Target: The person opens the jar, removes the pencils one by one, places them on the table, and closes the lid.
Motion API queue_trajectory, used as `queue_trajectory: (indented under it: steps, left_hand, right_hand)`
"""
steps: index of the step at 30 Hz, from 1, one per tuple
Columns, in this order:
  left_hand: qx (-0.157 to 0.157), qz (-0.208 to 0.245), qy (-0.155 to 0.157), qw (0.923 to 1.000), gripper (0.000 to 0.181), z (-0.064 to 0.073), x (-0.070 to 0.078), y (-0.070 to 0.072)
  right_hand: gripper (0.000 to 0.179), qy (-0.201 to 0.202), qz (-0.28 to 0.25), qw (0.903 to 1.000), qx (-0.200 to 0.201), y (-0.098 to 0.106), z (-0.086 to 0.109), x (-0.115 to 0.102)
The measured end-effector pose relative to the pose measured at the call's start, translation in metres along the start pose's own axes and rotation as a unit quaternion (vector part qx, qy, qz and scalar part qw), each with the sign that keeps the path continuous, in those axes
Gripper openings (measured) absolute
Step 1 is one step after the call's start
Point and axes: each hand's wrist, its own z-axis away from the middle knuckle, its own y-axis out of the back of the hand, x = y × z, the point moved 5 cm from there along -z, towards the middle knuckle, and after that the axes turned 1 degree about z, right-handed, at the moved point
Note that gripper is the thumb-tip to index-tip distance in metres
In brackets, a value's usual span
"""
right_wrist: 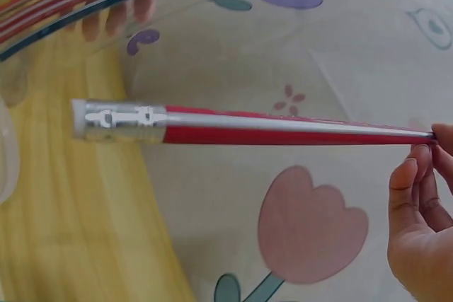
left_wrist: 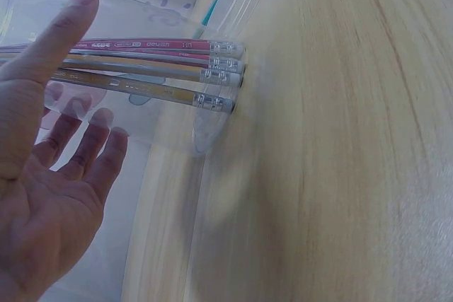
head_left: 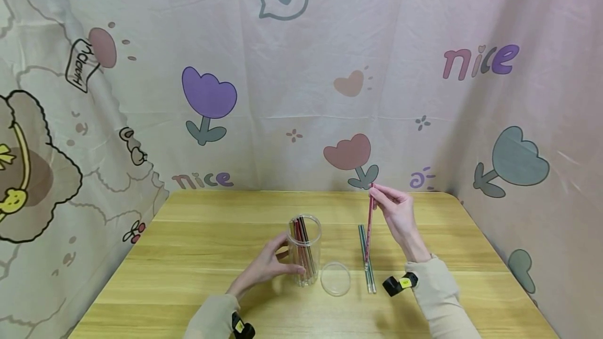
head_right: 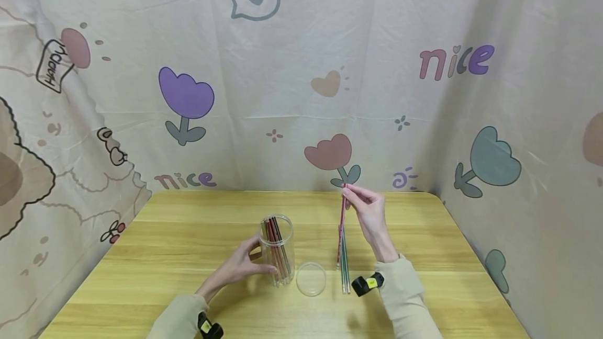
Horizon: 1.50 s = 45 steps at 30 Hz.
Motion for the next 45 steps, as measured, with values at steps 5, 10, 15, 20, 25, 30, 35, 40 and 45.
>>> queue_trajectory:
  steps: [5,10,15,20,25,30,35,40,45]
  left_hand:
    - [-0.001,-0.001,0.000,1.0000,0.076,0.000,0.000,0.000]
    - [-0.001,-0.003,-0.001,1.0000,0.075,0.000,0.000,0.000]
    - [-0.001,-0.005,-0.002,1.0000,0.076,0.000,0.000,0.000]
    - [0.000,-0.007,0.001,1.0000,0.078,0.000,0.001,0.000]
    - [-0.002,-0.006,0.000,1.0000,0.080,0.000,0.001,0.000]
    - [-0.002,-0.006,-0.002,1.0000,0.078,-0.001,0.002,0.000]
    - [-0.004,-0.003,-0.001,1.0000,0.078,0.000,0.002,0.000]
    - [-0.004,-0.002,-0.003,1.0000,0.077,0.000,0.002,0.000]
    - [-0.003,-0.004,-0.002,1.0000,0.076,0.000,0.001,0.000]
  right_hand:
    - [0.032,-0.028,0.039,0.9988,0.014,0.009,0.000,0.012]
    - [0.023,-0.049,0.102,0.9928,0.039,0.020,0.001,0.022]
    - [0.016,-0.065,0.156,0.9841,0.054,0.031,0.001,0.034]
    - [0.025,-0.071,0.169,0.9814,0.056,0.039,0.002,0.042]
    - [0.035,-0.093,0.189,0.9755,0.064,0.045,0.003,0.050]
    - [0.040,-0.114,0.208,0.9694,0.063,0.051,0.005,0.058]
    - [0.039,-0.130,0.223,0.9638,0.068,0.057,0.007,0.065]
    - [0.036,-0.139,0.238,0.9584,0.074,0.061,0.009,0.070]
    - [0.036,-0.151,0.241,0.9559,0.072,0.064,0.011,0.074]
